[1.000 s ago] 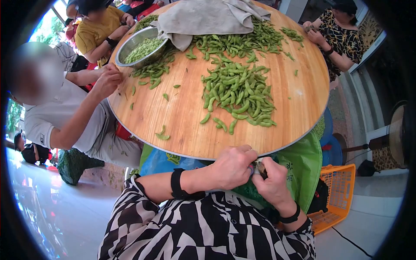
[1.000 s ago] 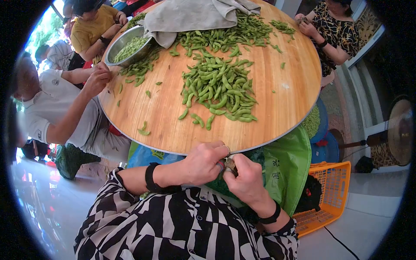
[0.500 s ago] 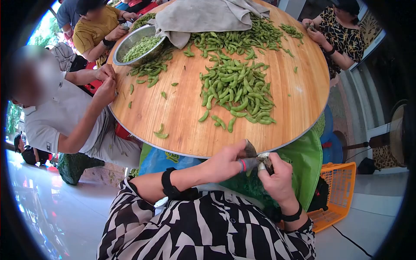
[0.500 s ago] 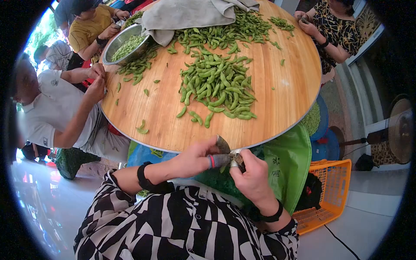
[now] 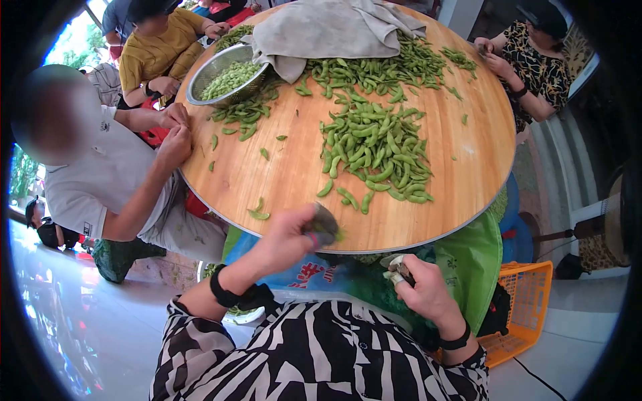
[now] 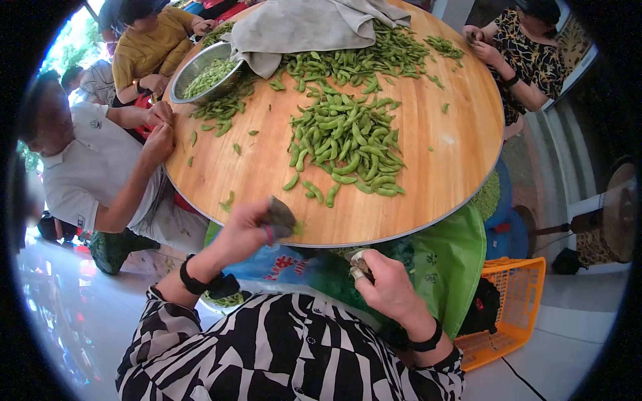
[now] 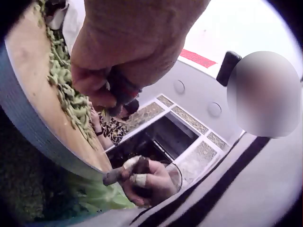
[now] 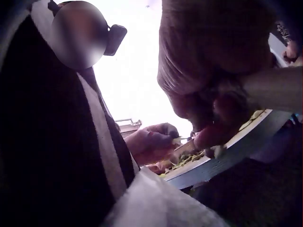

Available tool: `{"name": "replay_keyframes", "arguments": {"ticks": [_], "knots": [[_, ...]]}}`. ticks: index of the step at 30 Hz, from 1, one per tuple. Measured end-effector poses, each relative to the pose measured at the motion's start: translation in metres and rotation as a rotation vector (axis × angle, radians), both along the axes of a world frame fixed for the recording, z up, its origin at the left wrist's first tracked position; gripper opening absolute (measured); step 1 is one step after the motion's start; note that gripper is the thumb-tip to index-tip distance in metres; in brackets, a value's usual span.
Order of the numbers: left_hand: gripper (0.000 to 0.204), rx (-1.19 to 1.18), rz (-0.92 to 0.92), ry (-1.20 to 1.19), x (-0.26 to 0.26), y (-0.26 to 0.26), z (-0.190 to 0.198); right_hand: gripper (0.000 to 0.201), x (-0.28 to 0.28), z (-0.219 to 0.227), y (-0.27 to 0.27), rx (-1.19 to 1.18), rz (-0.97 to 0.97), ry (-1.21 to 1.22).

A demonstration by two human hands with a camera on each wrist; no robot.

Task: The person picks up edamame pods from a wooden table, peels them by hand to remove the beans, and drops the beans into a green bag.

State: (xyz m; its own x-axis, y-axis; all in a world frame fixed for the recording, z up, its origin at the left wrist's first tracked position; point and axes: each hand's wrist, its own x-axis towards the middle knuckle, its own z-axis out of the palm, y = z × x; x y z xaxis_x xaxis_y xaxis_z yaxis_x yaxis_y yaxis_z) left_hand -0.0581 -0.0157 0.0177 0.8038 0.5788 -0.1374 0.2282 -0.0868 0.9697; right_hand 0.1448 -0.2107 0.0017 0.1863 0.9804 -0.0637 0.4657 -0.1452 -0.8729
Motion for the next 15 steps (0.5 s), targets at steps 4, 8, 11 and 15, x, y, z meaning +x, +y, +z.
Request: {"name": "replay_keyframes", "arguments": {"ticks": [4, 8, 11, 15], "knots": [[0.025, 0.804, 0.212, 0.151, -0.03, 0.039, -0.008, 0.013, -0.001, 0.008, 0.002, -0.069, -0.129, 0.329], [0.027, 1.329, 0.295, 0.226, -0.02, 0.047, -0.003, 0.022, 0.002, -0.003, 0.005, 0.043, -0.271, 0.99], [0.026, 0.97, 0.122, 0.087, 0.003, 0.043, -0.018, 0.026, -0.001, -0.003, 0.008, 0.041, -0.341, 1.092], [0.023, 1.033, 0.141, 0.144, 0.032, 0.039, -0.039, 0.029, -0.015, -0.006, 0.009, -0.008, -0.435, 1.117]]}}
